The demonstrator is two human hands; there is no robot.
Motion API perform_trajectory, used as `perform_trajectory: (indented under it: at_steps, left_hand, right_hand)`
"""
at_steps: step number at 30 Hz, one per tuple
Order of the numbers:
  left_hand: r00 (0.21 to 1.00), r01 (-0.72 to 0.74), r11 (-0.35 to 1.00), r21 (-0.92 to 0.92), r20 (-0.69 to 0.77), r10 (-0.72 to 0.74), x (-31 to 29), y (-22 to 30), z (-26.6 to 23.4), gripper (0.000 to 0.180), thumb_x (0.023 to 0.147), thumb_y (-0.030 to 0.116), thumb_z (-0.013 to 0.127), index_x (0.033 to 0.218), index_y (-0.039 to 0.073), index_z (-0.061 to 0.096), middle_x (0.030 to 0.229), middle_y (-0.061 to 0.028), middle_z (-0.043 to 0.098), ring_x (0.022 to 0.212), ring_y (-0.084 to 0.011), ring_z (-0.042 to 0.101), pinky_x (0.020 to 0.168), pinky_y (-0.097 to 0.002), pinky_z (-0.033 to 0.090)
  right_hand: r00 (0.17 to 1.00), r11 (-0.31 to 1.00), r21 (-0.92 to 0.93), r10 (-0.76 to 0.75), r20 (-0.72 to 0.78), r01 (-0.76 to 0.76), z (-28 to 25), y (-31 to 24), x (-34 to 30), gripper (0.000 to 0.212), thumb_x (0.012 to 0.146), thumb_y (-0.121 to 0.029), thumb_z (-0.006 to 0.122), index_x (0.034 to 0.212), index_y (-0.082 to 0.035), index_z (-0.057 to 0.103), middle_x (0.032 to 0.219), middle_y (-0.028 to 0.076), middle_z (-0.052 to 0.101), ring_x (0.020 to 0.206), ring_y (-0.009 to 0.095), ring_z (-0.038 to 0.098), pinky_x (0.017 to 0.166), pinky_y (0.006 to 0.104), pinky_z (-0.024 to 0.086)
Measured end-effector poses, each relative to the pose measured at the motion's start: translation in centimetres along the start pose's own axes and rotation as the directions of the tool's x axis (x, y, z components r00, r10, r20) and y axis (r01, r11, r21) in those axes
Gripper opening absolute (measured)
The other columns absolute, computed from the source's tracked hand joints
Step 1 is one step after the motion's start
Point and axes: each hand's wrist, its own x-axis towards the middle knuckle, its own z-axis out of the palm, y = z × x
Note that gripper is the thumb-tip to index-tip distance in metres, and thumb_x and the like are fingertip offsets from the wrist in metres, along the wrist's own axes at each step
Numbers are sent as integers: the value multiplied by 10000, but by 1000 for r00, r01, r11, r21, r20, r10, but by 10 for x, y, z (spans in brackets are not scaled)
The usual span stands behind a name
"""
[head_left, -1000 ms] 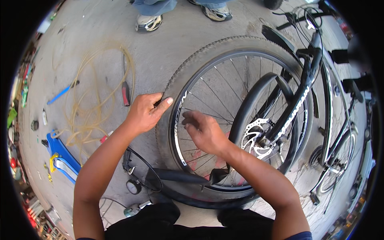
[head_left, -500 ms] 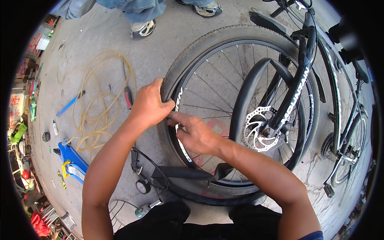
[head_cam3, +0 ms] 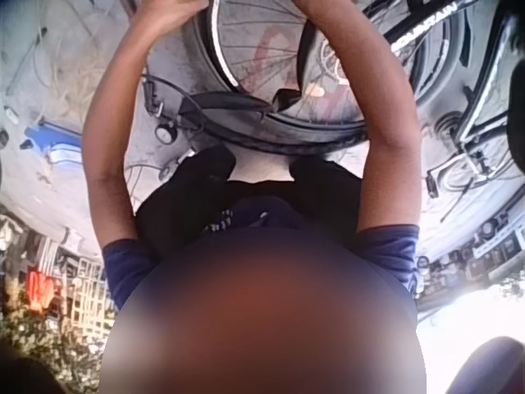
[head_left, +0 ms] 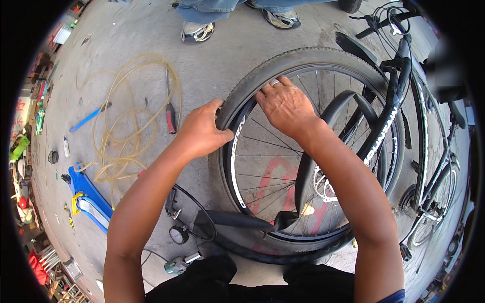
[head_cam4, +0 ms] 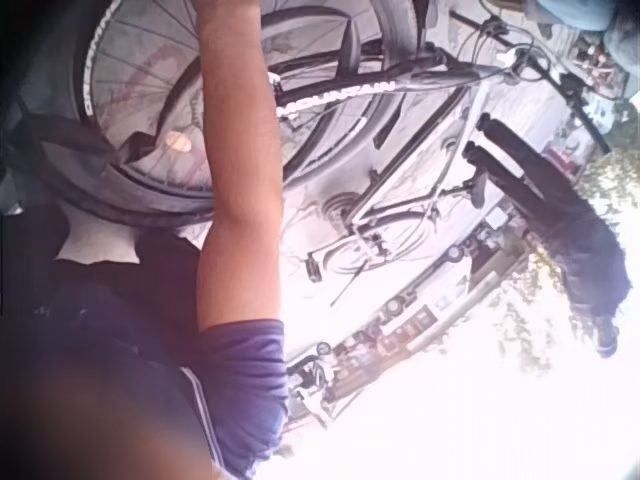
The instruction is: The person removes the inner tube from a bicycle tire, inflates it with a pump to check for leaks, and then reinserts the tube into the tire with assistance from another person.
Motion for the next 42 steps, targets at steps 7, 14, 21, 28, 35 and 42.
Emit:
perform_trajectory:
  at_steps: [7, 14, 21, 28, 35, 42]
  left_hand:
    - [959, 237, 868, -437, 248, -137, 15, -35, 16, 687, 713, 241, 788, 1277, -129, 655, 1176, -243, 735, 1098, -288, 706, 980, -357, 532]
    - [948, 259, 705, -660, 315, -53, 25, -52, 35, 642, 702, 189, 782, 1261, -107, 676, 1133, -177, 729, 1026, -257, 678, 971, -353, 524]
    - [934, 258, 615, -745, 354, 37, 34, -59, 41, 642, 704, 172, 808, 1275, -91, 679, 1141, -176, 735, 1039, -259, 682, 983, -370, 523]
    - [928, 267, 514, -815, 362, 92, 39, -68, 42, 524, 809, 145, 846, 1261, -74, 697, 1168, -151, 747, 1069, -232, 685, 984, -365, 527]
    - [928, 183, 474, -861, 311, 206, 43, -69, 49, 519, 861, 174, 849, 1280, -74, 672, 1176, -99, 728, 1086, -169, 643, 987, -340, 511]
    - [914, 178, 503, -846, 331, 233, 33, -63, 39, 496, 877, 198, 850, 1235, -89, 663, 1084, -64, 700, 1017, -134, 604, 931, -322, 506]
  right_hand:
    - [988, 997, 37, -55, -143, 61, 9, 10, 7, 276, 973, -132, 560, 1207, -66, 691, 1163, 85, 700, 1149, 231, 674, 1066, 391, 462]
    - [994, 989, 103, -105, -14, 105, -11, 20, 2, 241, 945, -96, 582, 1137, -49, 719, 1110, 86, 686, 1115, 231, 674, 1010, 375, 486]
    - [987, 987, 36, -153, -42, 154, -15, 20, -4, 418, 900, -13, 590, 1312, -15, 660, 1240, 141, 670, 1171, 301, 652, 1043, 418, 480]
    - [991, 964, 266, 35, -132, 1, -28, -31, -43, 590, 889, -44, 649, 1448, 96, 523, 1370, 295, 623, 1238, 430, 640, 1070, 518, 497]
    - [828, 334, 832, 507, 238, -443, -8, -72, -18, 409, 961, -239, 796, 1156, 88, 647, 986, 172, 730, 897, 224, 692, 811, 372, 547]
    - [650, -33, 841, 618, 442, -540, -8, -76, -17, 428, 935, -328, 824, 884, 47, 624, 751, 59, 634, 736, 105, 516, 648, 326, 478]
